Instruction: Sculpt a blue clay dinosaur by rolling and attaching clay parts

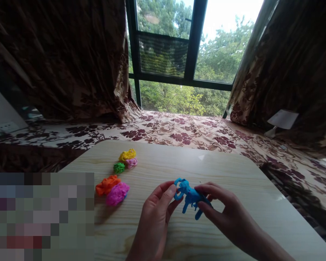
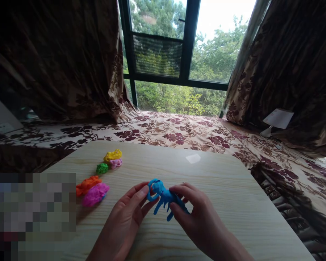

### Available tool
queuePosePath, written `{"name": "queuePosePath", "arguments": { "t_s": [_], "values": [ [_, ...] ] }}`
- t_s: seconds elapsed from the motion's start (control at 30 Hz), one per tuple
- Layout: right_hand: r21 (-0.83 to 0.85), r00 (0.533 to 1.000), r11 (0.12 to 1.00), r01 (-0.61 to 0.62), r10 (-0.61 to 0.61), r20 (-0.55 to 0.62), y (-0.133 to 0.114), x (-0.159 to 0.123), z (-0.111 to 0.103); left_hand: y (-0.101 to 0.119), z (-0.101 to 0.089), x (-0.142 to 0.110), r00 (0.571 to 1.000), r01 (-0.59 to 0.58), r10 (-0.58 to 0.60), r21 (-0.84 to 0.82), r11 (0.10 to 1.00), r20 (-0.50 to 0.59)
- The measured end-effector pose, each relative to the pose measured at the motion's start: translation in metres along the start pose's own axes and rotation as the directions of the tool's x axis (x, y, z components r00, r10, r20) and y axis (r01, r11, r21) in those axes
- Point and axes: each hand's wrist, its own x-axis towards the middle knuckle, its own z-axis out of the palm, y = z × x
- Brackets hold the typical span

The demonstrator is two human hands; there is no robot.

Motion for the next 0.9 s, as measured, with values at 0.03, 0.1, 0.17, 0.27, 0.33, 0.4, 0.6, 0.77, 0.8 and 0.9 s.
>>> {"name": "queuePosePath", "arguments": {
  "t_s": [0.03,0.1,0.17,0.27,0.33,0.4,0.6,0.77,0.8,0.9],
  "values": [
    [-0.005,1.0,1.0,0.012,-0.011,0.004,-0.001,0.0,0.0,0.0,0.001,0.0,1.0,-0.007,0.007,0.006,1.0,0.001],
    [-0.015,1.0,1.0,0.027,-0.027,0.004,-0.002,0.0,0.001,0.0,0.002,0.0,1.0,-0.019,0.019,0.017,1.0,-0.003],
    [-0.026,0.999,0.999,0.039,-0.039,0.001,-0.004,0.0,0.001,0.0,0.003,0.0,0.999,-0.027,0.028,0.026,0.999,-0.018],
    [-0.038,0.998,0.998,0.055,-0.054,0.014,-0.005,-0.002,0.0,0.0,0.004,0.0,0.999,-0.031,0.032,0.031,0.999,-0.029],
    [-0.045,0.998,0.997,0.061,-0.06,0.02,-0.005,-0.003,-0.001,0.001,0.005,-0.001,0.999,-0.034,0.034,0.031,0.999,-0.025],
    [-0.055,0.998,0.997,0.055,-0.053,0.027,-0.005,-0.004,-0.003,0.0,0.005,-0.001,0.999,-0.045,0.046,0.041,0.998,-0.019],
    [-0.094,0.998,0.994,0.051,-0.048,0.031,-0.009,-0.003,-0.006,-0.004,0.005,-0.002,0.984,-0.178,0.18,0.166,0.97,0.002],
    [-0.111,0.998,0.993,0.049,-0.046,0.035,-0.011,-0.001,-0.006,-0.003,0.004,-0.002,0.97,-0.241,0.243,0.257,0.936,0.024],
    [-0.109,0.998,0.993,0.049,-0.045,0.037,-0.012,-0.001,-0.006,-0.003,0.003,-0.003,0.968,-0.246,0.248,0.268,0.931,0.029],
    [-0.105,0.998,0.993,0.047,-0.043,0.042,-0.012,-0.002,-0.006,-0.003,0.002,-0.004,0.959,-0.28,0.281,0.305,0.91,0.043]
  ]
}}
